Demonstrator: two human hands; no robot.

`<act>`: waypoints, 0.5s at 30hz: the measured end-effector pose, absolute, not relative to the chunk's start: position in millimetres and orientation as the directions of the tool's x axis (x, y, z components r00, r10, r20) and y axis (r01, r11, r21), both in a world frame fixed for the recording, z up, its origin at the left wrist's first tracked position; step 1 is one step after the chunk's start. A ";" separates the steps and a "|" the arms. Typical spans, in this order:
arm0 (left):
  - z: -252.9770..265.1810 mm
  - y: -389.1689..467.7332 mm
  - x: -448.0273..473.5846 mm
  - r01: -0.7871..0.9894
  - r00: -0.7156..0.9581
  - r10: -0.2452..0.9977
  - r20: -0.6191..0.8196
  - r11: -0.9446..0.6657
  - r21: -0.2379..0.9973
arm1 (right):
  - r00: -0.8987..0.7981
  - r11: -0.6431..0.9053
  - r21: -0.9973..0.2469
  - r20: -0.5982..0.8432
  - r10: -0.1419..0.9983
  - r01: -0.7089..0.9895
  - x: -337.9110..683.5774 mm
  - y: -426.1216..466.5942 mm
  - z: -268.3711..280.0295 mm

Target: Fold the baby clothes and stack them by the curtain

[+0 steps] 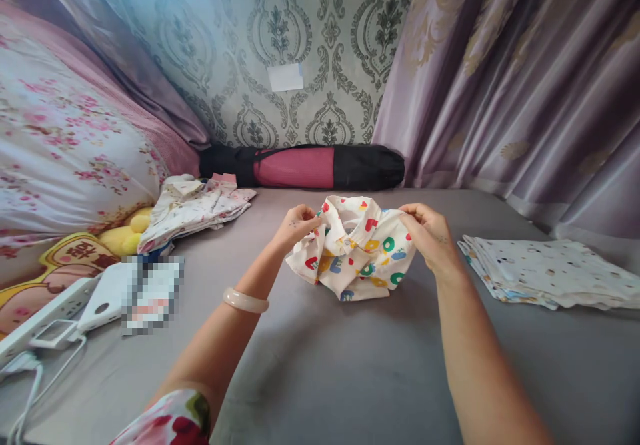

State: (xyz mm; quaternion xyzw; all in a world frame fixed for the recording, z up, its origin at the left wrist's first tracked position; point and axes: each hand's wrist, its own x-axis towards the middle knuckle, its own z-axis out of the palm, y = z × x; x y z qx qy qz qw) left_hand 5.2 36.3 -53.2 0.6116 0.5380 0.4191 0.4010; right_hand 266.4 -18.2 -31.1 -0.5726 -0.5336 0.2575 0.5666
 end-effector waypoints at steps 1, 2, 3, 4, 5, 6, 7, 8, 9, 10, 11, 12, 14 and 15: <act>-52.7 33.7 4.7 0.344 0.096 0.991 0.089 -0.117 0.932 | 0.283 0.209 -0.915 0.314 0.906 0.344 266.0 -19.2 -30.7; -51.9 31.0 4.2 0.368 0.123 0.987 0.103 -0.142 0.919 | 0.262 0.210 -0.905 0.319 0.911 0.371 265.9 -20.1 -30.7; -50.9 28.5 3.9 0.394 0.147 0.982 0.120 -0.170 0.904 | 0.235 0.212 -0.894 0.322 0.917 0.395 266.0 -20.8 -30.9; -50.0 26.3 4.0 0.416 0.166 0.977 0.136 -0.194 0.888 | 0.206 0.215 -0.884 0.322 0.924 0.416 266.3 -21.3 -31.5; -49.3 24.3 4.4 0.434 0.175 0.974 0.147 -0.210 0.876 | 0.177 0.218 -0.875 0.320 0.931 0.432 266.5 -21.5 -32.1; -48.7 22.6 5.3 0.446 0.173 0.973 0.152 -0.215 0.869 | 0.154 0.221 -0.868 0.317 0.936 0.445 266.7 -21.7 -32.8; -48.5 20.9 6.6 0.452 0.165 0.975 0.150 -0.210 0.867 | 0.138 0.221 -0.861 0.314 0.939 0.457 266.8 -21.6 -33.4; -48.5 19.2 8.4 0.455 0.153 0.978 0.145 -0.200 0.868 | 0.129 0.224 -0.856 0.315 0.940 0.465 266.8 -21.5 -33.9; -48.6 17.2 10.5 0.456 0.141 0.981 0.137 -0.187 0.870 | 0.125 0.229 -0.853 0.321 0.939 0.469 266.7 -21.3 -34.3; -48.9 14.9 13.0 0.459 0.129 0.983 0.132 -0.177 0.871 | 0.122 0.239 -0.850 0.331 0.936 0.470 266.4 -21.0 -34.5; -49.3 12.3 15.7 0.466 0.121 0.984 0.131 -0.173 0.867 | 0.122 0.251 -0.848 0.343 0.931 0.467 266.1 -20.7 -34.6; -49.7 9.5 18.8 0.483 0.117 0.984 0.136 -0.176 0.858 | 0.122 0.262 -0.847 0.354 0.927 0.463 265.7 -20.5 -34.5; -50.4 3.5 25.4 0.543 0.100 0.982 0.158 -0.186 0.819 | 0.127 0.277 -0.849 0.368 0.921 0.450 264.8 -20.4 -34.2; -50.8 0.8 28.8 0.577 0.090 0.981 0.173 -0.193 0.794 | 0.132 0.282 -0.850 0.374 0.918 0.445 264.5 -20.3 -34.1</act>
